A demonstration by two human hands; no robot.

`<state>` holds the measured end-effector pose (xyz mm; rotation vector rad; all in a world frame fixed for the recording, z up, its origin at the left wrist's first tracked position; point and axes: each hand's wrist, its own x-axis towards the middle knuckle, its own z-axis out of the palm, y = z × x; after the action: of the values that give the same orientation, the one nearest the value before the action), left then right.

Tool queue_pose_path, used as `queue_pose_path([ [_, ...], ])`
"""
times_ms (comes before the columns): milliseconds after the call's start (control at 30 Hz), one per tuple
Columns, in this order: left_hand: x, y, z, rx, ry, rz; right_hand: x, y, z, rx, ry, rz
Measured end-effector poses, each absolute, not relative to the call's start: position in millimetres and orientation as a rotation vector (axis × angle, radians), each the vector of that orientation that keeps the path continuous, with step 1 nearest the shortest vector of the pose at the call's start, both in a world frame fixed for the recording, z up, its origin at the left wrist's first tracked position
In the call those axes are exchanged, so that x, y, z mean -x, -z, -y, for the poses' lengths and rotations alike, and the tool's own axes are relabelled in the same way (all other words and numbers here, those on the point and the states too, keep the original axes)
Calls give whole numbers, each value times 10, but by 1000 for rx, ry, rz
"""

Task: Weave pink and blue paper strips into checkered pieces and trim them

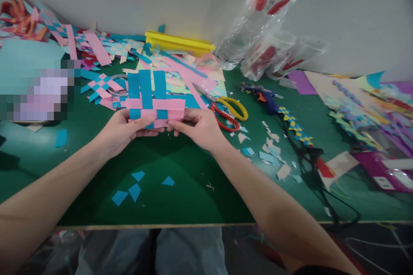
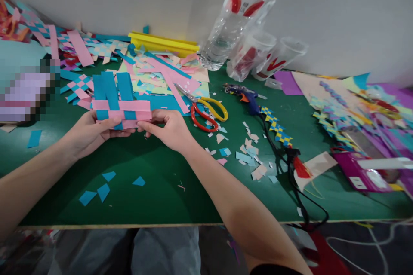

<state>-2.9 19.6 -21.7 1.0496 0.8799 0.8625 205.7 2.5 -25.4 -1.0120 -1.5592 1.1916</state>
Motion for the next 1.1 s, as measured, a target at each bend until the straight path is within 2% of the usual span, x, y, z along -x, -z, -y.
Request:
queue_pose_path([
  [433, 61, 269, -189, -1165, -813, -819, -2063, 247, -13, 1072, -1099, 1618],
  [1100, 77, 297, -232, -1237, -953, -941, -2066, 224, -10, 1093, -1084, 1595],
])
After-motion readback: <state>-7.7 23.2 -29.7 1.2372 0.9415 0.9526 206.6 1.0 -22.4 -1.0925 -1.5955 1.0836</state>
